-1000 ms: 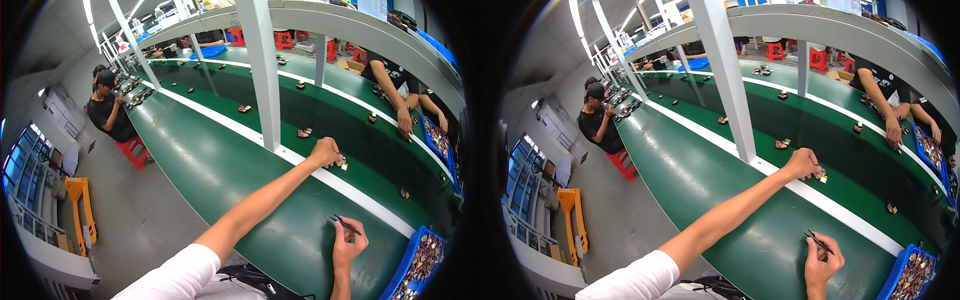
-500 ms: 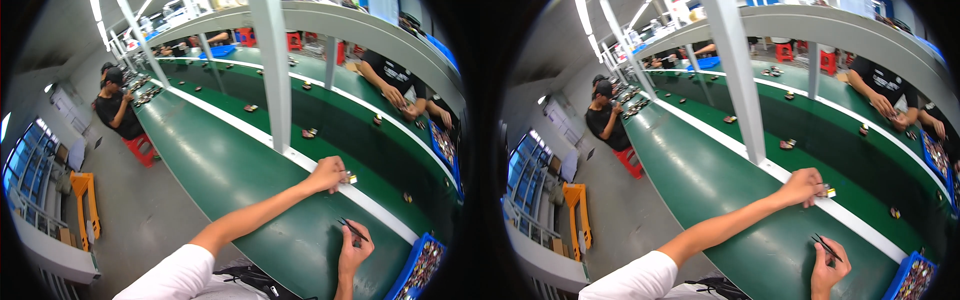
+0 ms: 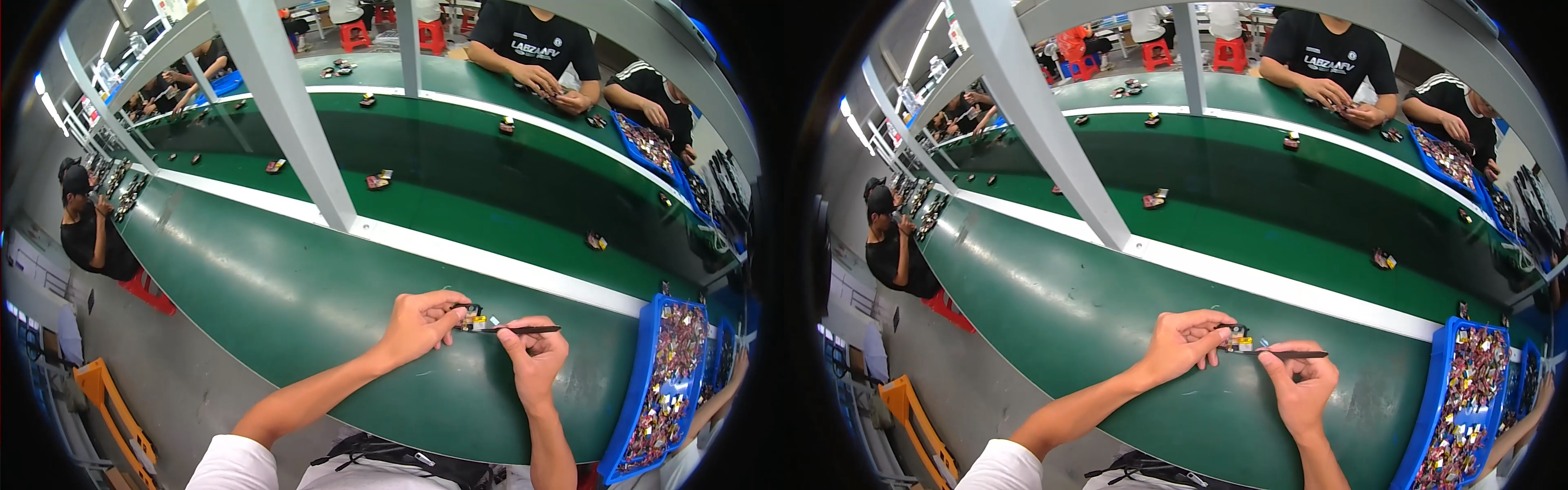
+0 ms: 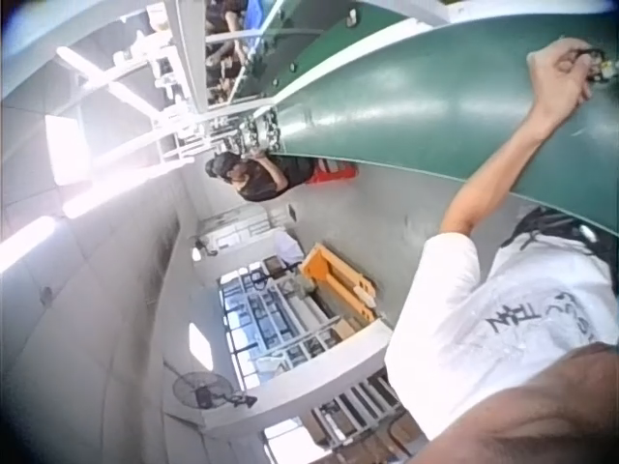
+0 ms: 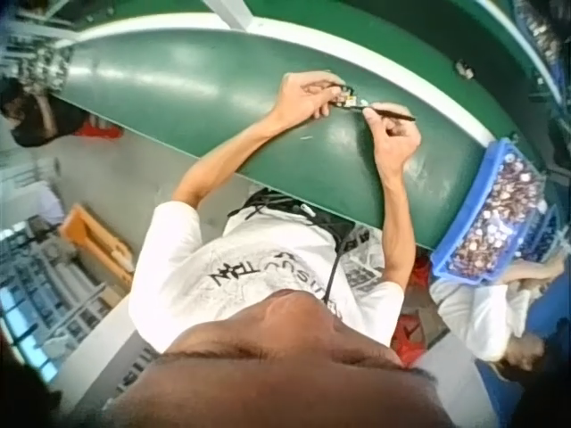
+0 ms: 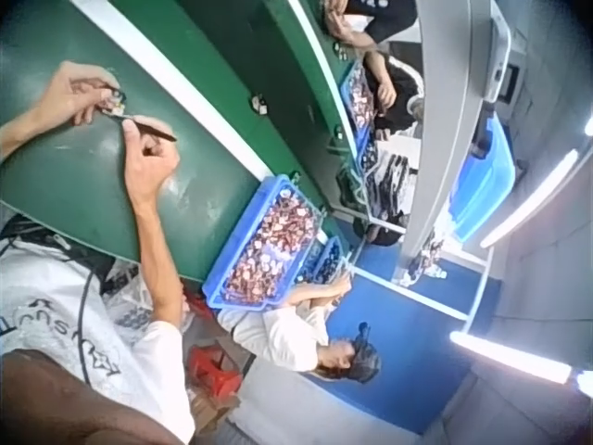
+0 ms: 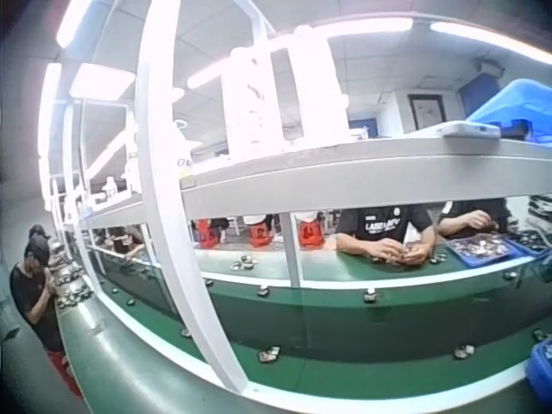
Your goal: The person is using tweezers to assemble small electronic components on a circuit board at a factory workbench.
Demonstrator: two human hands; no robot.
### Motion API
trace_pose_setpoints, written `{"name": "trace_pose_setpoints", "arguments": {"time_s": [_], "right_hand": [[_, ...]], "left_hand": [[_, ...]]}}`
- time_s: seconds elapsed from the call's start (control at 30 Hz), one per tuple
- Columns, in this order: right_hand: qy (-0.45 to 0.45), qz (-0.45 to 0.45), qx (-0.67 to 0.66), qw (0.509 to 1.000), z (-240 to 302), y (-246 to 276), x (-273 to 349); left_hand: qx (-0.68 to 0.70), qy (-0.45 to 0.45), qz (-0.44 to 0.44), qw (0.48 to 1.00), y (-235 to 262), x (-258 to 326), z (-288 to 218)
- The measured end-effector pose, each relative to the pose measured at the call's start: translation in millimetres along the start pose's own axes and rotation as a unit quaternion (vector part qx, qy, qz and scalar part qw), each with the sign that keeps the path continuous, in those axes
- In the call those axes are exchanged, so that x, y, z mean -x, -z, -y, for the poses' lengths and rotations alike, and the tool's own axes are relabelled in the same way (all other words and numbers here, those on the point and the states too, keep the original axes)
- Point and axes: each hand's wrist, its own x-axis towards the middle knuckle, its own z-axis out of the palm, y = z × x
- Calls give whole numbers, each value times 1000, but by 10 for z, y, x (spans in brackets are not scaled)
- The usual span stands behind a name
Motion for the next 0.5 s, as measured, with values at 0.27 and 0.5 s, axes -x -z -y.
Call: {"name": "trace_pose_setpoints", "arguments": {"time_s": [0.27,0.5], "right_hand": [[15,11,82,997,12,-32,4],[3,5,100,995,-59,24,-9]], "left_hand": [[23,-15,2,1000,-126,64,26],[9,-21,0,1000,-151,25,63]]}}
